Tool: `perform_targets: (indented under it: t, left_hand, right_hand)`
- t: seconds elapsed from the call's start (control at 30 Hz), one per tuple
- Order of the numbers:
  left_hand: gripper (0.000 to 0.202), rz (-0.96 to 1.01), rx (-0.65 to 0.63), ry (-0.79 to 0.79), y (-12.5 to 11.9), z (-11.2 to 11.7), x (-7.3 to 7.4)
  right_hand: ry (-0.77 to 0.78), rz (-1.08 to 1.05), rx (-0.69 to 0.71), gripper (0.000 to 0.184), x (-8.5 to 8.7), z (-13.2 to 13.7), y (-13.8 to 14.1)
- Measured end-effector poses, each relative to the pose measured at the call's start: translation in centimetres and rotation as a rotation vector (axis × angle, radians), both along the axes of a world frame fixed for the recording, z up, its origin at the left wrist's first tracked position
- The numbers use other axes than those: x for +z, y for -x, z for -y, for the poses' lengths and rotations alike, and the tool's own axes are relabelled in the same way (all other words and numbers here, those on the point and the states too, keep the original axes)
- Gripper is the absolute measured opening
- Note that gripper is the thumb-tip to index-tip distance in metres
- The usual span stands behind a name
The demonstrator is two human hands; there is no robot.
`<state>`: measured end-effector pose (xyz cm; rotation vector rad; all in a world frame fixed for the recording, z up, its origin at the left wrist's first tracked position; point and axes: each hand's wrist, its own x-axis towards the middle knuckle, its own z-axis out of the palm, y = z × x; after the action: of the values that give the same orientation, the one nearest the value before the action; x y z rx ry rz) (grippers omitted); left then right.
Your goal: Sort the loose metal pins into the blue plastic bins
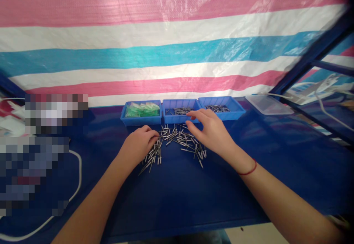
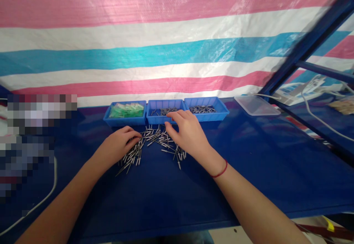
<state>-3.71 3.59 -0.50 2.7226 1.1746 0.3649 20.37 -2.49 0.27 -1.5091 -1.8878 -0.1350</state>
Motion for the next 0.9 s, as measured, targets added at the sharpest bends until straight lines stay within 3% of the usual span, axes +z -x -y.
perform_targets:
  t: [0.13, 0.37, 0.53, 0.73, 0.83, 0.9]
  left_hand:
    - [0.023, -0.051, -0.022, -0.048, -0.4, 0.1, -0.7]
    - [0.022, -0.136, 0.025, -0.118, -0.9, 0.7, -0.7]
    - [0.022, -0.106, 0.000, -0.054, -1.0, 1.0, -0.5]
    - [0.021, -0.091, 0.028, -0.135, -1.2, 1.3, -0.2]
    - [0.021, -0.011, 0.018, -0.113, -1.3, 1.4, 0.4]
    - [0.020, 0.089, -0.007, -0.046, -1.5, 1.6, 0.8]
  right_hand:
    - [0.086, 0.007, 0.089, 0.022, -0.5, 0.4, 1.5]
    - [0.245, 0.030, 0.209, 0.018, -1.5, 0.6, 3.0]
    - [0.240, 0.022, 0.232, 0.019, -1.7, 0.5, 3.1]
    - [0.245, 0.001, 0.228, 0.023, -1.9, 0.6, 3.3]
    - [0.234, -0.018, 0.231, 0.034, -1.9, 0.7, 3.4]
    - [0.238, -0.046, 0.263, 0.032, -1.8, 0.7, 3.4]
